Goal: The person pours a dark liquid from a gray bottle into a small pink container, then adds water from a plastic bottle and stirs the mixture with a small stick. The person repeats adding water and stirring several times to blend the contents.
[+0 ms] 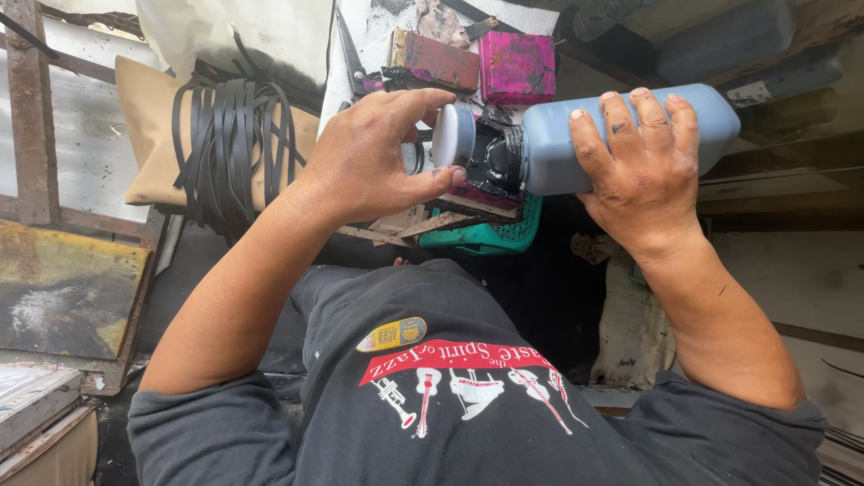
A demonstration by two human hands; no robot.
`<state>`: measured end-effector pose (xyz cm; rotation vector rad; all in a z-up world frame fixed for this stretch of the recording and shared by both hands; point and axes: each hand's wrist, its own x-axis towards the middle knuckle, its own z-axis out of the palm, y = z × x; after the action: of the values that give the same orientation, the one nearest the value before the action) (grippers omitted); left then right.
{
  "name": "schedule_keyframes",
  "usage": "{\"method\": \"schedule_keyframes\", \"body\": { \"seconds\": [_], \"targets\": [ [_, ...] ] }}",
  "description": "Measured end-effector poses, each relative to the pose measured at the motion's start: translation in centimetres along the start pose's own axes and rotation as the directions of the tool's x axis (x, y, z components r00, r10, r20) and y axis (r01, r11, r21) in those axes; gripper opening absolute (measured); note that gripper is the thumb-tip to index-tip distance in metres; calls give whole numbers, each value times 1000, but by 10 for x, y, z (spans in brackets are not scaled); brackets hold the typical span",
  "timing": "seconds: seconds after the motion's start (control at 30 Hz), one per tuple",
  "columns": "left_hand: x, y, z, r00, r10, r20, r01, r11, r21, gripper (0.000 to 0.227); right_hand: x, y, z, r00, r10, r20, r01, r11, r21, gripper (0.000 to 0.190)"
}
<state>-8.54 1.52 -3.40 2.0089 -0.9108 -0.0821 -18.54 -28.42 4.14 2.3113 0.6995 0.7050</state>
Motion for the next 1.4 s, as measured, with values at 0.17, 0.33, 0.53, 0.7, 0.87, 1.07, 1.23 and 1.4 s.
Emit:
{"method": "schedule_keyframes", "body": {
  "seconds": [0.17, 0.33, 0.53, 0.7, 0.87, 1.07, 1.23, 1.4],
  "targets": [
    [2, 2, -1, 1000, 1, 10, -1, 1000, -14, 66, -3, 0, 1, 999, 26, 41, -29, 998, 62, 69],
    [4, 4, -1, 1000, 15, 13, -15, 1000, -15, 67, -6, -2, 5, 997, 75, 10, -75, 995, 69, 50],
    [9, 7, 1, 998, 59, -2, -59, 998, -9, 67, -7, -6, 9, 994, 112, -16, -110, 990, 86, 42],
    [12, 9, 3, 998, 67, -3, -67, 998, -1, 67, -6, -2, 9, 991, 119, -53, -113, 987, 110, 40],
    [14, 10, 6, 998, 69, -9, -69, 997, -18, 67, -6, -3, 10, 996, 81, -27, -80, 996, 31, 52],
    [15, 13, 7, 998, 69, -9, -70, 997, -22, 63, -8, -2, 11, 995, 93, -21, -92, 995, 38, 57],
    [17, 10, 12, 994, 105, -38, -105, 994, -2, 62, -6, -2, 9, 993, 105, -46, -104, 994, 23, 44],
    [18, 10, 13, 996, 82, -26, -81, 996, 27, 65, -10, -8, 17, 989, 135, -62, -129, 988, 90, 41]
  ]
}}
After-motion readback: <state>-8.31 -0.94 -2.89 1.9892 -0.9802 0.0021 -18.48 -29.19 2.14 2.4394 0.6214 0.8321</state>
